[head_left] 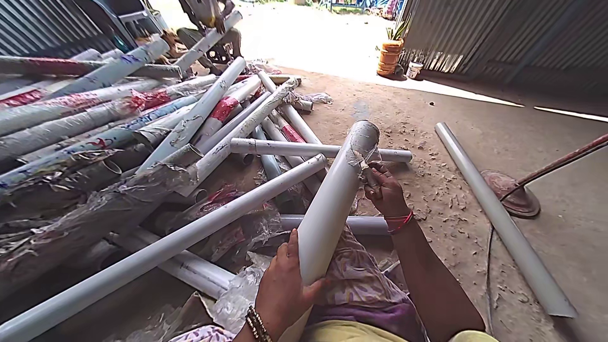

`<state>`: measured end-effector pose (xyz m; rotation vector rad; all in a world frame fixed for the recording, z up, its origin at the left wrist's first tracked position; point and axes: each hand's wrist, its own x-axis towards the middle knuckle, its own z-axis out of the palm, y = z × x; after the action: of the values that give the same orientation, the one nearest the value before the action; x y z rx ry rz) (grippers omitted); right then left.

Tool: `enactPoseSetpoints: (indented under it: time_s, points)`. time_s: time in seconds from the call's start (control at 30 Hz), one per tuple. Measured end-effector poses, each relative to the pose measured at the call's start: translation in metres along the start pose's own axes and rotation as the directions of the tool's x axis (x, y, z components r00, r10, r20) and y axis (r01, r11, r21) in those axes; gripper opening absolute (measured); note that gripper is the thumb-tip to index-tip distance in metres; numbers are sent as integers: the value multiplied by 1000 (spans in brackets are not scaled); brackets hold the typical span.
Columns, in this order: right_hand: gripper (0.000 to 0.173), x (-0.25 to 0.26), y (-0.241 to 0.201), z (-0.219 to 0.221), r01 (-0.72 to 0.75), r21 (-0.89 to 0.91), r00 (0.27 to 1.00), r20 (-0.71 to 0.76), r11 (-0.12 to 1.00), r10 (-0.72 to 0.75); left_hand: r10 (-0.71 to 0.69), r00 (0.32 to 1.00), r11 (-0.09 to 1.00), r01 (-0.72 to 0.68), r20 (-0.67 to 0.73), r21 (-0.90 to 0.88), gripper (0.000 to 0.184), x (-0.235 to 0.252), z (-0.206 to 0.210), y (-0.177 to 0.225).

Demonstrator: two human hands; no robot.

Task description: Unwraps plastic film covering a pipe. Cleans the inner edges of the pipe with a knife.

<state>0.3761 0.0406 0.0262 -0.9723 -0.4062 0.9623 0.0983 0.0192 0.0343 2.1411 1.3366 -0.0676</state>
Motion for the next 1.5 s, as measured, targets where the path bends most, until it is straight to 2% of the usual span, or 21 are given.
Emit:
enactPoseSetpoints:
  time_s: [0.07, 0.13, 0.2, 0.27, 0.33, 0.43, 0.53, 0.57, 0.6, 0.67, 0.73, 0.8, 0.9, 1.17, 1.4, 1.5]
  points:
    - [29, 0, 5, -7, -51, 200, 998, 35, 978, 45, 3, 1000, 1000, -3, -1, -13, 124, 0, 1, 0]
    - [29, -10, 6, -2, -38, 203, 999, -6, 979, 40, 6, 1000, 1000, -6, 2, -26, 125, -1, 2, -1]
    - [22, -26, 6, 6, 106, -96, 992, -65, 990, -112, 11, 1000, 999, -11, -4, -39, 125, -2, 2, -2]
    - [26, -39, 7, 3, 258, -420, 956, -18, 870, -292, 12, 1000, 999, -13, -8, -43, 124, -3, 2, -2]
    - [31, -48, 1, -4, 338, -590, 920, 44, 733, -389, 17, 1000, 999, -18, -22, -51, 123, -2, 2, -2]
    - [30, -59, -15, -14, 420, -646, 869, 82, 638, -489, 19, 999, 998, -20, -32, -58, 123, -1, 2, -4]
    - [35, -61, -32, -26, 558, -678, 715, 100, 478, -692, 18, 999, 997, -20, -36, -74, 123, 1, 2, -9]
    - [36, -63, -40, -28, 570, -688, 688, 102, 448, -719, 19, 999, 997, -21, -36, -78, 123, 2, 2, -9]
    - [35, -65, -46, -28, 557, -700, 697, 101, 447, -710, 19, 999, 997, -22, -38, -81, 124, 2, 2, -9]
    - [35, -72, -48, -25, 490, -767, 761, 145, 415, -632, 22, 998, 996, -26, -53, -83, 124, 2, 2, -7]
    - [38, -80, -37, -16, 395, -890, 825, 235, 227, -513, 13, 999, 997, -17, -44, -77, 124, 1, 2, -6]
    - [40, -87, -24, -4, 349, -937, 861, 313, 16, -401, 2, 1000, 998, -3, -22, -62, 124, 0, 3, -4]
    - [38, -90, -11, 9, 287, -950, 906, 310, -119, -289, -10, 1000, 999, 10, -13, -48, 124, -2, 3, -1]
    - [43, -67, 2, 27, 31, -982, 987, 59, -184, -150, -2, 995, 1000, 5, -100, 29, 122, -11, 10, 6]
    - [39, -42, 22, 24, 84, -993, 927, 108, -81, -360, -10, 999, 998, 12, -36, 64, 122, -5, 4, 10]
    - [39, -33, 20, 27, 72, -996, 927, 86, -51, -365, -11, 999, 998, 13, -33, 59, 122, -3, 3, 11]
